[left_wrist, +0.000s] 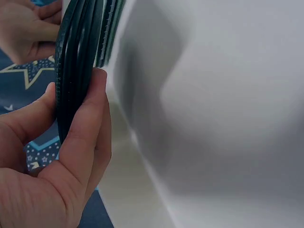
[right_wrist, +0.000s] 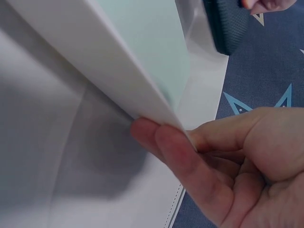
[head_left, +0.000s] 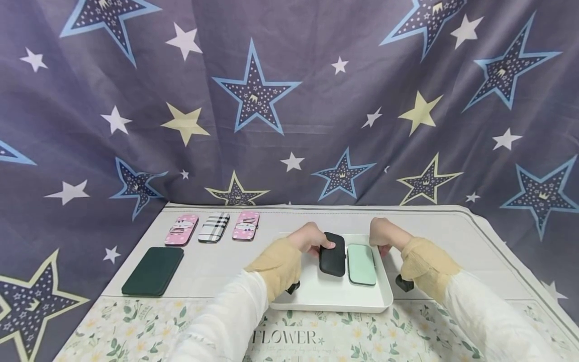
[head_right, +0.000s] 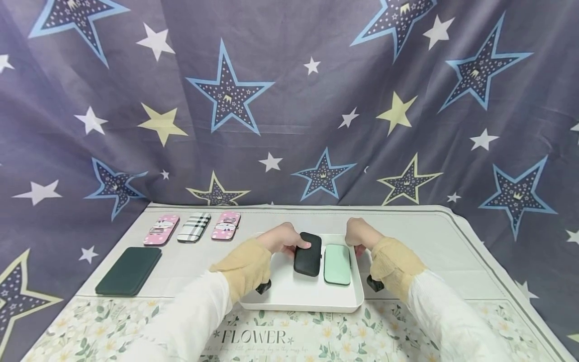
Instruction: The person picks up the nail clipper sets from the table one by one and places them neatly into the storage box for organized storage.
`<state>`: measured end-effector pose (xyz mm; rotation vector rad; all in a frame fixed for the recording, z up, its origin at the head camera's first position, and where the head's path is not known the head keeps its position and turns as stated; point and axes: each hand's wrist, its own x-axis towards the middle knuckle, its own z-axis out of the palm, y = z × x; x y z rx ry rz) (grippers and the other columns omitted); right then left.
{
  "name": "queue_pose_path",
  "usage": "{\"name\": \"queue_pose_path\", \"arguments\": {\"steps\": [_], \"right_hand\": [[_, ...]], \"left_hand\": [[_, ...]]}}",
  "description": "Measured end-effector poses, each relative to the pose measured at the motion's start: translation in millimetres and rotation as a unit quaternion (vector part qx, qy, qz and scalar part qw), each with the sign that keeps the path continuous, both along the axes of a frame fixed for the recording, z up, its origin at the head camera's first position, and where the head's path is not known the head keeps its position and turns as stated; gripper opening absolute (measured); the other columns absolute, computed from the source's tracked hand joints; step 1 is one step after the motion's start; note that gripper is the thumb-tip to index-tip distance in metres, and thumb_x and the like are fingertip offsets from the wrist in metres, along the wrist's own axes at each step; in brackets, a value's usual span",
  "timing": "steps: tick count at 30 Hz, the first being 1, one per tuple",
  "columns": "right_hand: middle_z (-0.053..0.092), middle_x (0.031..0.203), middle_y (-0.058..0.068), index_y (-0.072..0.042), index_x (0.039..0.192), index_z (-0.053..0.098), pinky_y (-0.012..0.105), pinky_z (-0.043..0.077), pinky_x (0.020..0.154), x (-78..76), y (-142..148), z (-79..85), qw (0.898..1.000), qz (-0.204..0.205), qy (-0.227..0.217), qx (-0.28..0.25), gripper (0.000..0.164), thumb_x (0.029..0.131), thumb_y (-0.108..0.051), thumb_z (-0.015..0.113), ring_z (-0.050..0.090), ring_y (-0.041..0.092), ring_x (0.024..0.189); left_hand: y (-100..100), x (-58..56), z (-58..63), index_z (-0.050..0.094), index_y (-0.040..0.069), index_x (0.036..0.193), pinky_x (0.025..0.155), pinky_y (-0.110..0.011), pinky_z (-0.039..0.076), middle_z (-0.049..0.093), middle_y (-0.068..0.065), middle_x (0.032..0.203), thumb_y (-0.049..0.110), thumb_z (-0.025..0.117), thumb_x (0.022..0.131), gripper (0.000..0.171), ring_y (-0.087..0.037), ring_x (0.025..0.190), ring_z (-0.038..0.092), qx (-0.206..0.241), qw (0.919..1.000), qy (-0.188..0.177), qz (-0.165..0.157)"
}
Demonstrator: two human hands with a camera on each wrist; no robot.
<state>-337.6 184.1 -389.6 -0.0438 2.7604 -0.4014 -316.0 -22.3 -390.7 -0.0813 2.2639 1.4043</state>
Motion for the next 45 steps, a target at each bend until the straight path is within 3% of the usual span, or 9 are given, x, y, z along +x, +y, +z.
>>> {"name": "queue_pose_path", "arguments": {"steps": [9,19,23,28,36,41,45], "right_hand": [[0.063,0.055,0.012,0.017,0.09,0.06,0.023,0.054,0.045,0.8,1,-1.5,1.0,0.007,0.008,0.003,0.016,0.078,0.009,0.055,0.063,0.015,0.043],[0.063,0.056,0.012,0.018,0.093,0.06,0.022,0.054,0.047,-0.4,0,0.0,1.0,0.009,0.005,0.011,0.018,0.079,0.008,0.056,0.063,0.015,0.044],[0.063,0.057,0.012,0.018,0.094,0.06,0.022,0.054,0.047,-1.2,0,0.6,1.0,0.007,0.002,0.015,0.019,0.079,0.007,0.056,0.064,0.015,0.045],[0.063,0.058,0.013,0.019,0.098,0.059,0.022,0.054,0.048,-1.1,0,0.8,1.0,0.004,-0.003,0.013,0.022,0.08,0.007,0.057,0.064,0.015,0.045],[0.063,0.056,0.012,0.018,0.094,0.06,0.022,0.054,0.047,-1.1,0,-0.1,1.0,0.005,-0.002,0.017,0.018,0.08,0.007,0.056,0.064,0.015,0.045],[0.063,0.057,0.012,0.017,0.093,0.06,0.022,0.054,0.047,-0.4,0,-0.6,1.0,0.006,0.003,0.015,0.017,0.079,0.008,0.056,0.063,0.015,0.045],[0.063,0.057,0.013,0.017,0.092,0.06,0.022,0.054,0.046,0.2,0,-0.6,1.0,0.006,0.005,0.013,0.017,0.079,0.008,0.056,0.063,0.015,0.045]], "left_hand": [[7,2.3,-10.1,0.056,-0.012,0.105,0.065,-0.034,0.058,0.06,-0.014,0.079,0.0,0.07,0.082,0.029,-0.021,0.061,0.058,-0.019,0.9998,0.003,-0.012],[11,0.1,-18.0,0.053,-0.011,0.108,0.067,-0.037,0.059,0.06,-0.02,0.085,0.001,0.071,0.082,0.034,-0.033,0.08,0.067,-0.004,0.9998,-0.009,0.019],[10,2.9,-15.2,0.056,-0.011,0.103,0.07,-0.041,0.059,0.062,-0.022,0.081,0.005,0.07,0.084,0.029,-0.033,0.071,0.068,-0.016,0.9997,-0.016,0.007],[7,8.3,-12.2,0.059,-0.007,0.093,0.074,-0.044,0.058,0.06,-0.019,0.074,0.008,0.072,0.083,0.022,-0.023,0.053,0.057,-0.031,0.9993,-0.023,0.005],[9,5.6,-12.8,0.054,-0.008,0.084,0.064,-0.042,0.059,0.064,-0.027,0.077,0.007,0.078,0.077,0.028,-0.039,0.072,0.069,-0.069,0.9974,0.0,0.022],[12,3.6,-15.8,0.055,-0.006,0.085,0.055,-0.037,0.058,0.064,-0.023,0.067,0.013,0.081,0.075,0.033,-0.034,0.063,0.069,-0.132,0.9907,0.032,0.005],[15,3.9,-16.1,0.056,-0.011,0.095,0.05,-0.034,0.057,0.065,-0.023,0.066,0.016,0.083,0.071,0.045,-0.032,0.059,0.069,-0.176,0.982,0.069,0.002]]}}
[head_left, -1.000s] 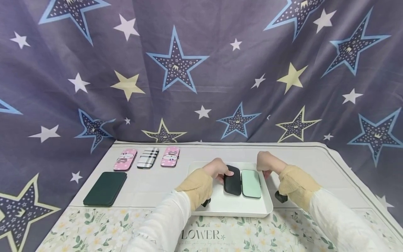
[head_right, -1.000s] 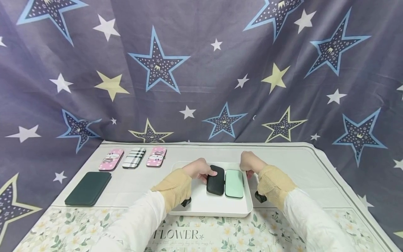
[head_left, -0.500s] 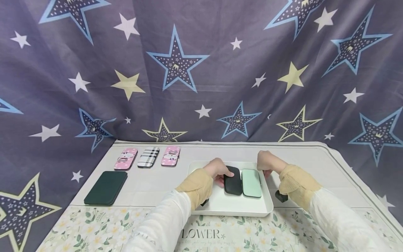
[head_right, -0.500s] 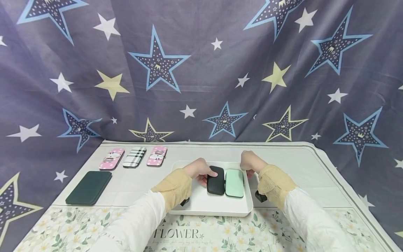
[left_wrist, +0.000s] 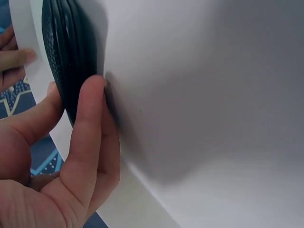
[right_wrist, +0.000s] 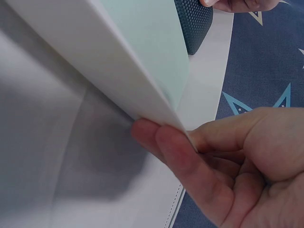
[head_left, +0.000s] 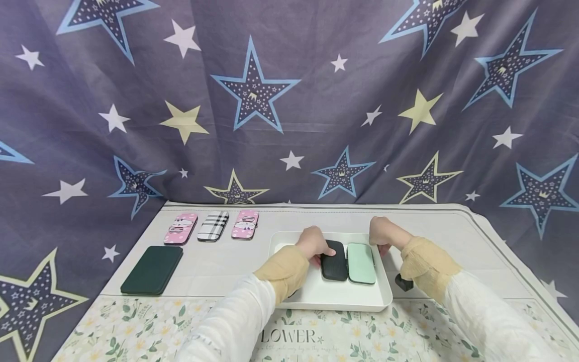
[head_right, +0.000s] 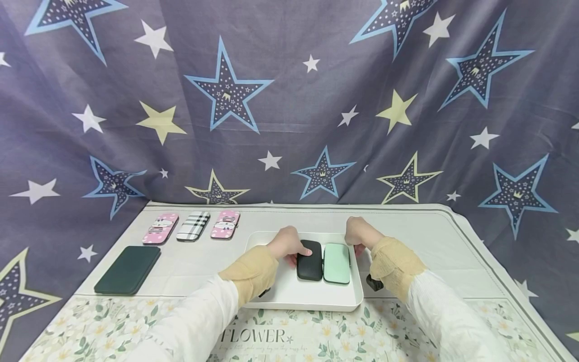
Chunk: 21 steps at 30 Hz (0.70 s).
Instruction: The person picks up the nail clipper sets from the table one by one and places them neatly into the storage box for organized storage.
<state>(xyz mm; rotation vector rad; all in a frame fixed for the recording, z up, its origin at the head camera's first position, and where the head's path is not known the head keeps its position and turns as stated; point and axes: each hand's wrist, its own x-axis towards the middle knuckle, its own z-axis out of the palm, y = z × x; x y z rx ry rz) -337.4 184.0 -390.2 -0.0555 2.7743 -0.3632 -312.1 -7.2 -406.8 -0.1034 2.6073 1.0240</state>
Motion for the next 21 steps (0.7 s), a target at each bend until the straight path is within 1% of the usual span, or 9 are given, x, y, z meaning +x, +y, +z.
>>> {"name": "queue_pose_path", "arguments": {"steps": [4,9,11,13,14,15,18,20,21], "right_hand": [[0.063,0.058,0.013,0.018,0.094,0.059,0.023,0.054,0.047,0.1,-0.4,0.2,1.0,-0.001,-0.002,-0.002,0.018,0.079,0.008,0.055,0.064,0.016,0.045],[0.063,0.058,0.013,0.019,0.096,0.058,0.023,0.054,0.047,0.2,0.3,-0.2,1.0,-0.008,-0.006,-0.006,0.02,0.079,0.009,0.055,0.064,0.017,0.045],[0.063,0.057,0.013,0.018,0.095,0.059,0.023,0.054,0.047,-0.1,1.0,-1.4,1.0,-0.007,-0.005,-0.007,0.019,0.079,0.009,0.056,0.064,0.017,0.045],[0.063,0.055,0.013,0.018,0.094,0.059,0.024,0.054,0.046,0.1,1.5,-2.2,1.0,-0.007,-0.003,-0.008,0.018,0.079,0.009,0.056,0.063,0.017,0.044],[0.062,0.054,0.012,0.017,0.093,0.059,0.024,0.054,0.046,0.2,1.7,-2.7,1.0,-0.005,-0.001,-0.008,0.017,0.079,0.009,0.055,0.063,0.017,0.044],[0.062,0.053,0.012,0.017,0.092,0.059,0.024,0.054,0.046,0.2,1.8,-3.1,1.0,-0.004,0.001,-0.007,0.016,0.079,0.009,0.055,0.063,0.016,0.044],[0.062,0.052,0.011,0.017,0.091,0.059,0.023,0.054,0.046,0.1,1.5,-2.8,1.0,-0.002,0.003,-0.004,0.016,0.078,0.009,0.055,0.063,0.016,0.043],[0.062,0.052,0.011,0.017,0.09,0.059,0.023,0.053,0.045,0.1,1.1,-2.3,1.0,0.002,0.006,0.001,0.015,0.078,0.009,0.054,0.063,0.016,0.043],[0.062,0.052,0.011,0.017,0.09,0.059,0.023,0.053,0.045,-0.1,0.8,-2.0,1.0,0.001,0.006,0.002,0.015,0.078,0.009,0.055,0.063,0.016,0.043]], "left_hand": [[3.1,0.1,0.5,0.056,-0.014,0.103,0.048,-0.033,0.056,0.064,-0.022,0.064,0.018,0.085,0.068,0.056,-0.03,0.057,0.068,-0.04,0.9987,0.03,-0.009],[5.4,1.2,-0.6,0.059,-0.012,0.099,0.04,-0.028,0.053,0.061,-0.018,0.06,0.023,0.087,0.066,0.055,-0.026,0.052,0.067,-0.089,0.9936,0.065,-0.026],[6.0,1.9,-2.0,0.061,-0.011,0.097,0.037,-0.027,0.05,0.061,-0.018,0.062,0.024,0.087,0.066,0.053,-0.024,0.05,0.066,-0.103,0.9909,0.078,-0.036],[6.3,2.9,-3.3,0.063,-0.009,0.097,0.036,-0.026,0.049,0.063,-0.018,0.068,0.025,0.086,0.067,0.051,-0.023,0.048,0.066,-0.117,0.9879,0.091,-0.047],[6.3,3.4,-3.5,0.063,-0.009,0.098,0.038,-0.027,0.05,0.064,-0.018,0.072,0.026,0.086,0.067,0.051,-0.023,0.048,0.066,-0.124,0.9861,0.096,-0.055],[6.4,3.9,-2.9,0.063,-0.008,0.099,0.042,-0.027,0.053,0.065,-0.018,0.076,0.027,0.085,0.068,0.052,-0.022,0.052,0.067,-0.136,0.9832,0.105,-0.062],[6.7,5.4,-0.4,0.063,-0.004,0.105,0.065,-0.029,0.058,0.068,-0.016,0.092,0.032,0.083,0.07,0.054,-0.022,0.072,0.069,-0.182,0.971,0.127,-0.09],[6.9,7.2,2.1,0.063,-0.003,0.108,0.078,-0.031,0.056,0.068,-0.015,0.099,0.033,0.082,0.072,0.055,-0.023,0.084,0.068,-0.204,0.9632,0.139,-0.108],[7.0,8.3,3.3,0.063,-0.003,0.108,0.081,-0.031,0.055,0.069,-0.015,0.101,0.033,0.081,0.073,0.053,-0.023,0.087,0.067,-0.212,0.9599,0.144,-0.115]]}}
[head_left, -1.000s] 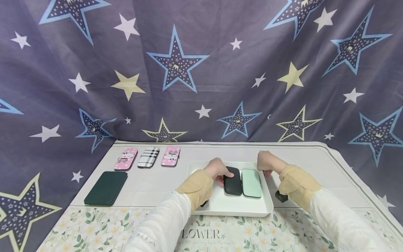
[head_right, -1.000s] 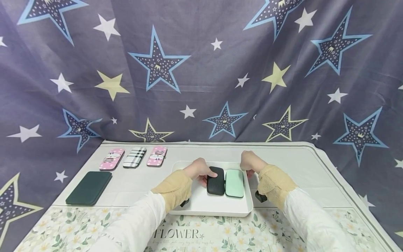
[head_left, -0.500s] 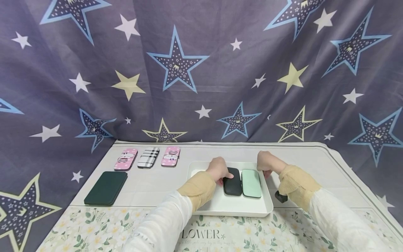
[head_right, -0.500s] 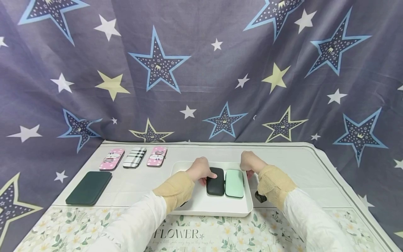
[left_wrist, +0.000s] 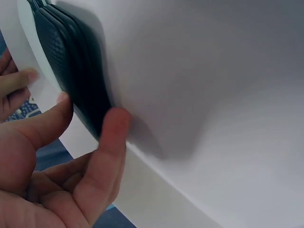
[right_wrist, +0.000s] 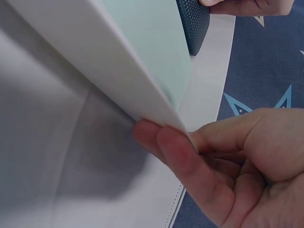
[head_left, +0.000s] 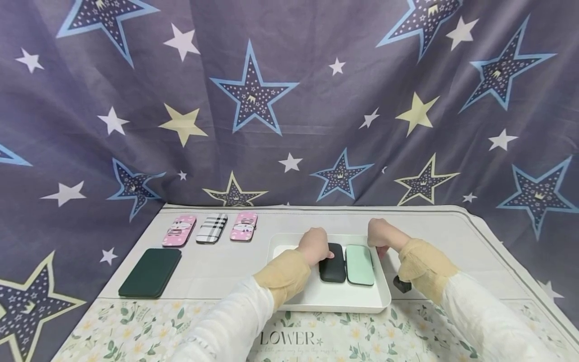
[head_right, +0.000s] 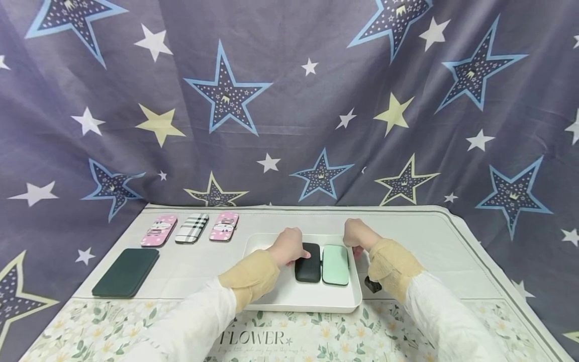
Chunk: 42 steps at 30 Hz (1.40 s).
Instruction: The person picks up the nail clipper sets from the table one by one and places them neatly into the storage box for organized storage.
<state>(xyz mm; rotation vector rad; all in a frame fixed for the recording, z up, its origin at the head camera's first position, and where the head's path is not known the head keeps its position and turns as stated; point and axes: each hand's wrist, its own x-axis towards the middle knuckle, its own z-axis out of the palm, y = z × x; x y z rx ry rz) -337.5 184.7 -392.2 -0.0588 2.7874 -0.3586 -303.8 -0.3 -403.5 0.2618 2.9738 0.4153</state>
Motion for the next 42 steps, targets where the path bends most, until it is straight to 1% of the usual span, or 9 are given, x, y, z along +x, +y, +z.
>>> {"name": "queue_pose_path", "arguments": {"steps": [6,15,17,20,24,27,31,38,42], "right_hand": [[0.062,0.051,0.011,0.017,0.09,0.059,0.023,0.053,0.044,-0.7,0,0.4,1.0,-0.005,0.003,0.002,0.014,0.078,0.009,0.054,0.063,0.016,0.044],[0.062,0.056,0.013,0.019,0.095,0.059,0.023,0.053,0.045,1.2,-2,-1.9,1.0,-0.003,0.003,-0.006,0.019,0.079,0.009,0.055,0.064,0.016,0.044],[0.062,0.057,0.013,0.019,0.095,0.059,0.023,0.053,0.045,1.1,-2,-2.5,1.0,-0.002,0.003,-0.007,0.019,0.079,0.009,0.055,0.064,0.016,0.045],[0.062,0.056,0.013,0.018,0.094,0.059,0.023,0.053,0.045,0.4,-1,-2.8,1.0,-0.002,0.004,-0.008,0.018,0.079,0.009,0.055,0.063,0.016,0.044],[0.062,0.055,0.012,0.018,0.094,0.06,0.023,0.053,0.045,-0.8,1,-3.0,1.0,0.002,0.007,-0.007,0.019,0.078,0.009,0.053,0.063,0.016,0.043],[0.062,0.055,0.012,0.018,0.094,0.059,0.023,0.053,0.045,-1.2,2,-3.5,1.0,0.003,0.008,-0.009,0.019,0.077,0.01,0.053,0.063,0.016,0.043],[0.062,0.056,0.012,0.017,0.093,0.059,0.023,0.053,0.045,-1.5,2,-2.8,1.0,0.005,0.007,-0.01,0.02,0.076,0.01,0.053,0.063,0.015,0.043],[0.062,0.056,0.012,0.016,0.092,0.06,0.023,0.053,0.044,-0.3,2,-2.7,1.0,0.008,0.014,-0.009,0.019,0.077,0.009,0.053,0.062,0.015,0.042],[0.061,0.055,0.012,0.017,0.091,0.06,0.023,0.053,0.044,1.4,2,-1.9,1.0,0.011,0.014,-0.014,0.018,0.076,0.009,0.053,0.062,0.015,0.042]], "left_hand": [[-2,9.4,4.3,0.066,-0.004,0.107,0.08,-0.032,0.055,0.069,-0.016,0.101,0.029,0.072,0.083,0.041,-0.023,0.086,0.067,-0.003,0.9994,-0.014,-0.033],[-23,22.1,13.7,0.059,-0.006,0.117,0.082,-0.035,0.054,0.065,-0.016,0.107,0.034,0.066,0.087,0.05,-0.019,0.082,0.06,0.04,0.9956,-0.059,-0.061],[-27,26.4,17.3,0.057,-0.006,0.12,0.085,-0.037,0.053,0.064,-0.017,0.111,0.035,0.065,0.087,0.054,-0.022,0.088,0.062,0.043,0.9943,-0.065,-0.073],[-33,35.8,22.9,0.052,-0.006,0.128,0.093,-0.04,0.05,0.061,-0.019,0.122,0.038,0.062,0.089,0.059,-0.028,0.107,0.061,0.052,0.9924,-0.064,-0.092],[-41,52.7,32.2,0.046,-0.003,0.135,0.105,-0.041,0.04,0.053,-0.018,0.133,0.041,0.057,0.092,0.063,-0.032,0.125,0.049,0.065,0.99,-0.002,-0.126],[-47,66.1,37.3,0.042,0.001,0.139,0.108,-0.045,0.036,0.049,-0.017,0.137,0.044,0.055,0.093,0.065,-0.033,0.13,0.042,0.056,0.9854,0.069,-0.145],[-59,84.3,42.7,0.033,0.008,0.146,0.108,-0.05,0.032,0.038,-0.019,0.145,0.05,0.052,0.093,0.07,-0.035,0.136,0.032,0.036,0.9784,0.134,-0.153],[-92,105.1,53.7,0.021,0.016,0.151,0.114,-0.056,0.009,0.015,-0.02,0.155,0.054,0.05,0.092,0.076,-0.037,0.143,0.013,0.005,0.9678,0.218,-0.125],[-122,110.9,57.9,0.021,0.017,0.151,0.113,-0.059,0.003,0.007,-0.019,0.156,0.052,0.052,0.091,0.077,-0.037,0.144,0.003,-0.007,0.9594,0.265,-0.096]]}}
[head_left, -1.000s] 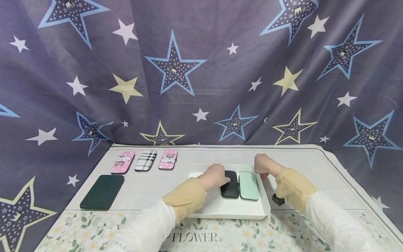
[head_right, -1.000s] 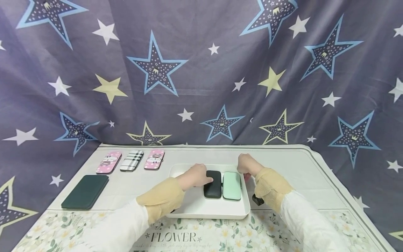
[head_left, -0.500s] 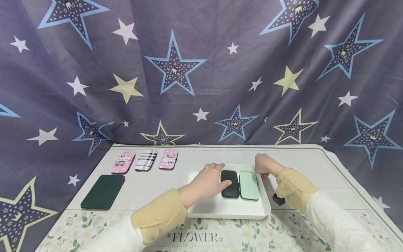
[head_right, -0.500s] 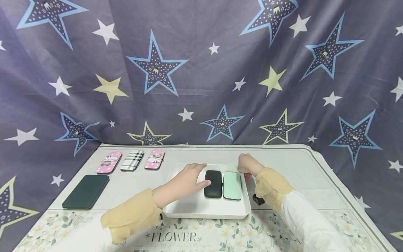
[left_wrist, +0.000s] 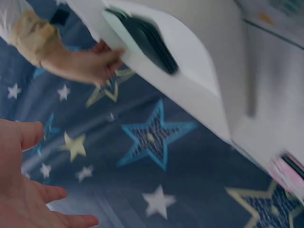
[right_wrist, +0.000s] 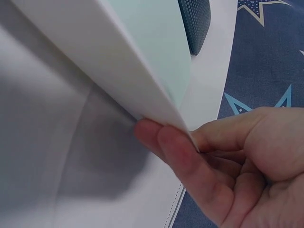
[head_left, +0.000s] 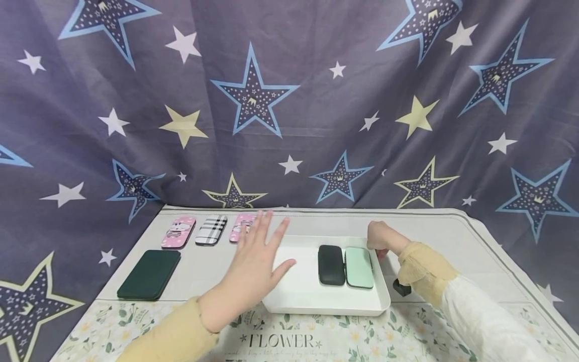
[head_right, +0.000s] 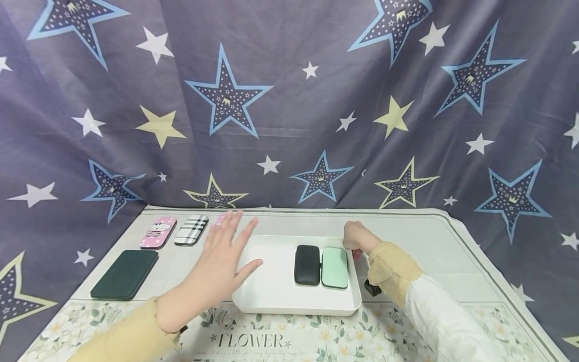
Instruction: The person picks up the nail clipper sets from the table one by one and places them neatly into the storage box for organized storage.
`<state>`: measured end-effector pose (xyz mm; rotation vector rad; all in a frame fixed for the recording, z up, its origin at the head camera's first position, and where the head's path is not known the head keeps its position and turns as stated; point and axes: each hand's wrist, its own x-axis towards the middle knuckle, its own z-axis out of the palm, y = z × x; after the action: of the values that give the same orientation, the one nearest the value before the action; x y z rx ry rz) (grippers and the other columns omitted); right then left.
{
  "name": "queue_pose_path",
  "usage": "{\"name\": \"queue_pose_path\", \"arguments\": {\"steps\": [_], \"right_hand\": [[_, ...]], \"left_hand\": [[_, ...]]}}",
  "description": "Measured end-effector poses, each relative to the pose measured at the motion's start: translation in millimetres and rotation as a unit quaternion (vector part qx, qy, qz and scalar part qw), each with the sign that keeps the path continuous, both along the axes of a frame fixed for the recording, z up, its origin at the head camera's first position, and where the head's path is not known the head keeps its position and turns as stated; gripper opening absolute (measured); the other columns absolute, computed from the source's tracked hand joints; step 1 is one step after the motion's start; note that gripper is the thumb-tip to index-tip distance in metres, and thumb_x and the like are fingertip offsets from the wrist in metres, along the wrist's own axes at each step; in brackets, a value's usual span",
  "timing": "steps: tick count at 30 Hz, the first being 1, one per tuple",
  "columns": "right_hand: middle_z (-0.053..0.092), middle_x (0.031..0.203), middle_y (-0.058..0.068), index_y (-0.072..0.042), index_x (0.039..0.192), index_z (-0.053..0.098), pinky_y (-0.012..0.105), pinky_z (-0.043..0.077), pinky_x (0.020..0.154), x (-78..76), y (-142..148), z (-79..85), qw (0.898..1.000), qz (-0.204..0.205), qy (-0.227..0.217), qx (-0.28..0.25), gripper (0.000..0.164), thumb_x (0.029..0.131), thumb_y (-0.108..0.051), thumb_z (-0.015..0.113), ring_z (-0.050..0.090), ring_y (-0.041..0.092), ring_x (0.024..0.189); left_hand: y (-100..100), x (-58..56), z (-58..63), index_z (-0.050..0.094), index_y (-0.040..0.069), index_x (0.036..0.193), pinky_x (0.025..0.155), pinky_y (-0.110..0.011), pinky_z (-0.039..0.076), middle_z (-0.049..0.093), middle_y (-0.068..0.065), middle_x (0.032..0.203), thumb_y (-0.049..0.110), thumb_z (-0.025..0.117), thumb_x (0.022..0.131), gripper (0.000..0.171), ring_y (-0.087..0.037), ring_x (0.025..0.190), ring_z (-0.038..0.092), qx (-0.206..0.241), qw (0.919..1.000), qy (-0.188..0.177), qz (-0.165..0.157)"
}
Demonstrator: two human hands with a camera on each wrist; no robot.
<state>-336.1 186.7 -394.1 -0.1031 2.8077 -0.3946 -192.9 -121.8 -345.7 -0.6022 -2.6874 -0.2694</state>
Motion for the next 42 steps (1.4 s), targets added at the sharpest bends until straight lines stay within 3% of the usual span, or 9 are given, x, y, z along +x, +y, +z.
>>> {"name": "queue_pose_path", "arguments": {"steps": [8,13,18,23,31,42], "right_hand": [[0.062,0.054,0.012,0.018,0.093,0.06,0.023,0.053,0.045,-0.5,2,-1.2,1.0,-0.005,-0.004,-0.005,0.018,0.078,0.008,0.054,0.063,0.016,0.043],[0.061,0.053,0.011,0.013,0.083,0.061,0.023,0.053,0.044,-1.6,2,-3.2,1.0,0.002,0.003,-0.002,0.012,0.077,0.008,0.052,0.062,0.015,0.042],[0.061,0.054,0.012,0.014,0.085,0.06,0.023,0.053,0.044,-1.3,2,-3.8,1.0,0.003,0.004,-0.011,0.013,0.076,0.009,0.052,0.062,0.016,0.042],[0.062,0.056,0.013,0.018,0.092,0.059,0.024,0.054,0.045,-0.6,2,-2.3,1.0,-0.003,-0.003,-0.019,0.019,0.076,0.009,0.054,0.063,0.017,0.043],[0.061,0.056,0.012,0.012,0.084,0.061,0.022,0.053,0.044,1.0,2,-2.5,1.0,0.003,0.009,-0.008,0.012,0.076,0.009,0.052,0.062,0.015,0.042],[0.062,0.056,0.012,0.016,0.088,0.061,0.022,0.053,0.045,1.2,1,-1.6,1.0,0.001,0.001,-0.012,0.015,0.077,0.01,0.053,0.063,0.016,0.044]], "left_hand": [[-65,3.1,3.4,0.014,0.019,0.153,0.109,-0.067,0.007,0.003,-0.02,0.157,0.046,0.061,0.088,0.085,-0.039,0.144,-0.001,0.036,0.9953,0.061,0.066],[-106,5.5,2.3,0.009,0.021,0.153,0.109,-0.067,0.0,-0.003,-0.018,0.157,0.046,0.059,0.09,0.084,-0.038,0.143,-0.007,0.066,0.99,0.06,0.109],[-146,4.3,-8.7,0.01,0.02,0.153,0.106,-0.071,-0.004,-0.001,-0.023,0.156,0.048,0.058,0.089,0.084,-0.041,0.143,-0.008,0.085,0.9828,0.055,0.154],[-180,1.3,-20.5,0.004,0.016,0.153,0.102,-0.075,-0.005,-0.005,-0.029,0.154,0.051,0.055,0.09,0.088,-0.045,0.14,-0.014,0.093,0.9754,0.022,0.199],[-220,-8.8,-37.8,-0.004,0.008,0.151,0.098,-0.078,-0.002,-0.013,-0.036,0.149,0.058,0.045,0.092,0.091,-0.054,0.134,-0.019,0.127,0.9607,-0.055,0.241],[-259,-29.0,-69.1,-0.013,-0.003,0.146,0.093,-0.08,0.008,-0.007,-0.048,0.14,0.06,0.038,0.093,0.096,-0.067,0.127,-0.009,0.16,0.9288,-0.183,0.28]]}}
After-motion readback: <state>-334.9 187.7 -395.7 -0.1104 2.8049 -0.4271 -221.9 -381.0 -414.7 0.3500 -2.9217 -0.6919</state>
